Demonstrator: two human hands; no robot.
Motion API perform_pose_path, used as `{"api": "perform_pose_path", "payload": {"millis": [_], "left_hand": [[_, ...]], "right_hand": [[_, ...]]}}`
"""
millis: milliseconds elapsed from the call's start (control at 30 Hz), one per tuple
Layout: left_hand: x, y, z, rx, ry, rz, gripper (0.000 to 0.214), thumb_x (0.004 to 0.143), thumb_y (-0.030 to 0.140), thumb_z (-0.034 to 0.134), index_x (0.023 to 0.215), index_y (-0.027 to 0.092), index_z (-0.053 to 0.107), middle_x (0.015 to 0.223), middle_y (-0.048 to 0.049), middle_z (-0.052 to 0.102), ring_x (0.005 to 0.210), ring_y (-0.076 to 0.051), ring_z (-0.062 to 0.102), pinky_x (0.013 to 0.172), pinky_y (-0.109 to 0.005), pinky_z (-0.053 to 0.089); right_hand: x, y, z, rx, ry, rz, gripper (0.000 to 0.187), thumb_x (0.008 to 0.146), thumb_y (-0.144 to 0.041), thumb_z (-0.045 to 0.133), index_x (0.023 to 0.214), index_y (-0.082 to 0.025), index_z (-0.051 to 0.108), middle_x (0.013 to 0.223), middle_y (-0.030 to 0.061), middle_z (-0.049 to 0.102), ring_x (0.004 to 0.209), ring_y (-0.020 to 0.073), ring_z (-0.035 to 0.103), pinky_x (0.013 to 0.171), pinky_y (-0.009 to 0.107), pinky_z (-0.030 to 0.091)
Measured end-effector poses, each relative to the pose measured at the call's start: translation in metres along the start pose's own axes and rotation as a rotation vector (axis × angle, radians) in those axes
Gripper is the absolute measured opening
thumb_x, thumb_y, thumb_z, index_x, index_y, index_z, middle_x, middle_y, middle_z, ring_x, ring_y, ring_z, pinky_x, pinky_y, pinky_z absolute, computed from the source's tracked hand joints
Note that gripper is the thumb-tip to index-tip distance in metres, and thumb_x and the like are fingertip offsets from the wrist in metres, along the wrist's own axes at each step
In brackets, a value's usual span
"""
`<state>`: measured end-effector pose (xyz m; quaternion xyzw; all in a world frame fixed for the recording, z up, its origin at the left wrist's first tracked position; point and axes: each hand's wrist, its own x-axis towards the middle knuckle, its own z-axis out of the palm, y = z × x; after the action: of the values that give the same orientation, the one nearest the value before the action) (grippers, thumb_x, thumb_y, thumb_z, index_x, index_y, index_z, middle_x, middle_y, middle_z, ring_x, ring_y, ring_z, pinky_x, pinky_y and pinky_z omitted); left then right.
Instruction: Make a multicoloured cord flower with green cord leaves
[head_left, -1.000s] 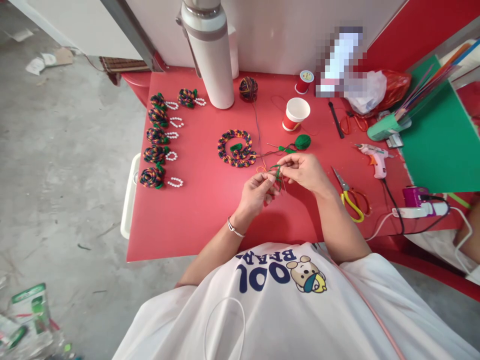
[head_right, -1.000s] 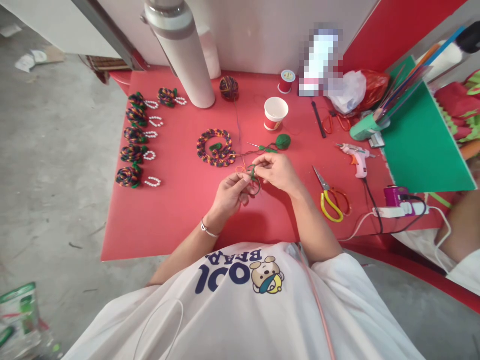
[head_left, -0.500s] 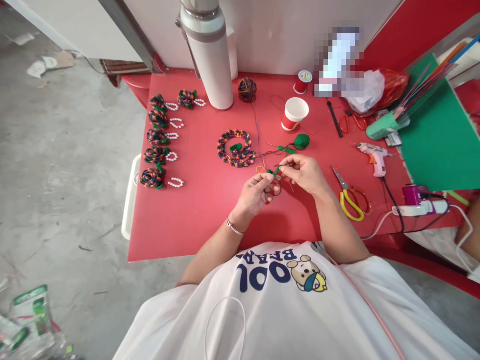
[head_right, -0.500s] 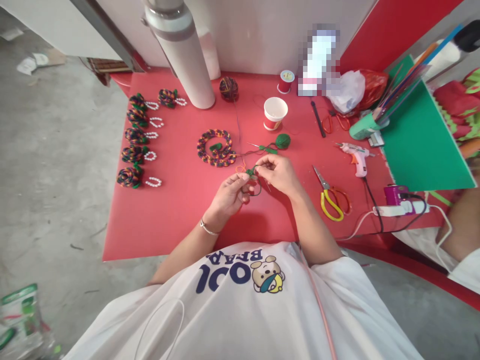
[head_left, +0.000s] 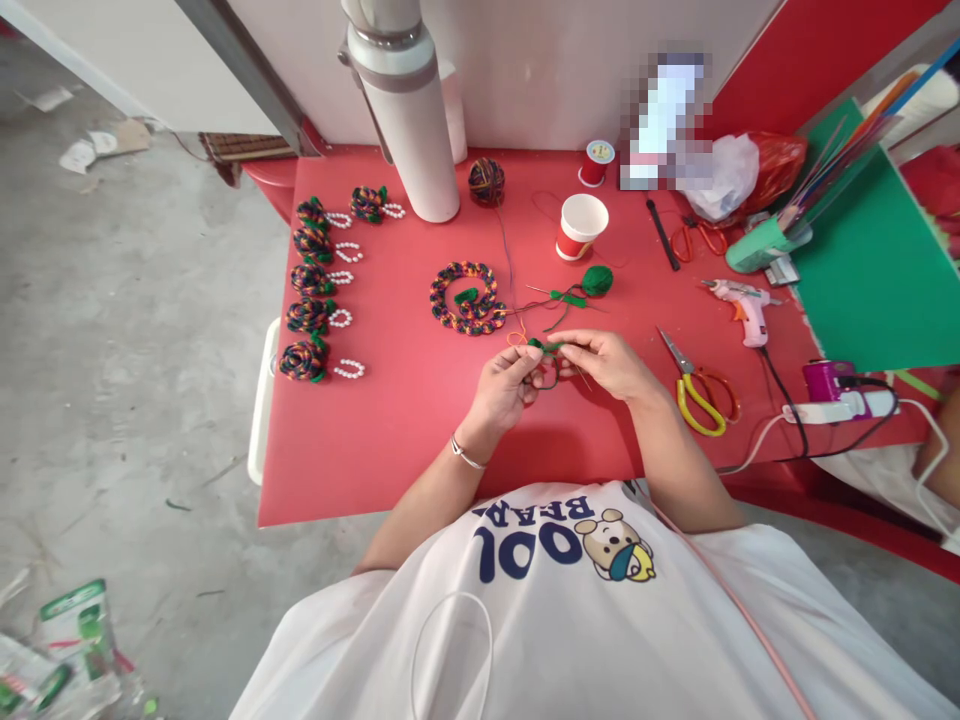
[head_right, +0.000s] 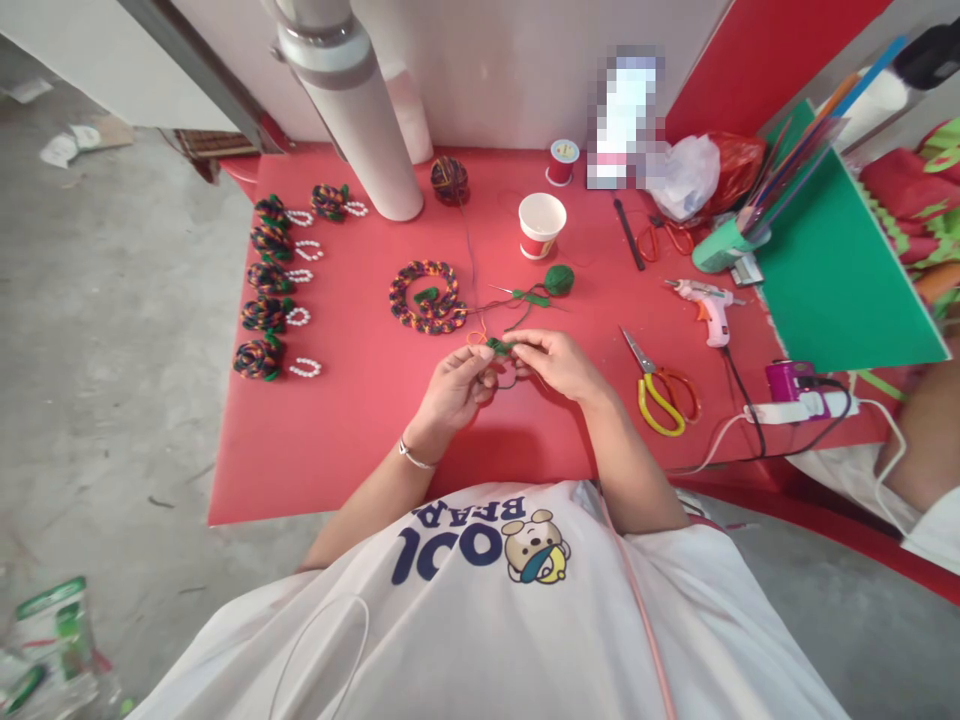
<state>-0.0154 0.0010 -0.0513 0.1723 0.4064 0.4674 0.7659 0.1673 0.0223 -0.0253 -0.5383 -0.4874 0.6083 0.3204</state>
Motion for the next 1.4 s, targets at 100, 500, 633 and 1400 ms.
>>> {"api": "perform_pose_path", "payload": {"millis": [100, 500, 633, 1400], "left_hand": [[0.0, -0.001, -0.001, 0.013, -0.004, 0.008, 0.054, 0.059, 0.049, 0.1, 0.082, 0.015, 0.064, 0.075, -0.0009, 0.071, 0.047, -0.004, 0.05, 0.038, -0.018, 0.025], [-0.001, -0.002, 0.0, 0.1, -0.04, 0.049, 0.056, 0.062, 0.058, 0.098, 0.086, 0.017, 0.069, 0.048, 0.0076, 0.05, 0.037, -0.004, 0.03, 0.036, -0.018, 0.017], [-0.002, -0.004, 0.001, 0.122, -0.044, 0.092, 0.051, 0.066, 0.055, 0.097, 0.084, 0.017, 0.069, 0.051, 0.0071, 0.05, 0.039, -0.003, 0.032, 0.037, -0.019, 0.018], [-0.002, -0.002, 0.002, 0.086, 0.008, 0.107, 0.051, 0.06, 0.051, 0.1, 0.08, 0.016, 0.068, 0.048, 0.0106, 0.042, 0.038, -0.002, 0.028, 0.038, -0.018, 0.018]], "right_hand": [[0.0, 0.004, 0.001, 0.08, -0.037, 0.046, 0.052, 0.074, -0.055, 0.089, 0.112, -0.021, 0.081, 0.087, 0.0019, 0.079, 0.074, 0.016, 0.073, 0.071, 0.032, 0.064], [-0.003, 0.004, 0.002, -0.085, 0.087, -0.065, 0.041, 0.084, -0.056, 0.078, 0.096, -0.017, 0.081, 0.066, -0.0031, 0.063, 0.057, 0.009, 0.049, 0.053, 0.023, 0.038], [-0.002, 0.002, 0.005, -0.135, 0.136, -0.102, 0.034, 0.085, -0.052, 0.076, 0.092, -0.019, 0.082, 0.079, 0.0021, 0.076, 0.074, 0.015, 0.065, 0.068, 0.026, 0.05], [-0.005, 0.007, 0.004, -0.209, 0.019, -0.101, 0.028, 0.085, -0.047, 0.074, 0.085, -0.02, 0.08, 0.081, 0.002, 0.079, 0.075, 0.0175, 0.068, 0.074, 0.029, 0.051]]}}
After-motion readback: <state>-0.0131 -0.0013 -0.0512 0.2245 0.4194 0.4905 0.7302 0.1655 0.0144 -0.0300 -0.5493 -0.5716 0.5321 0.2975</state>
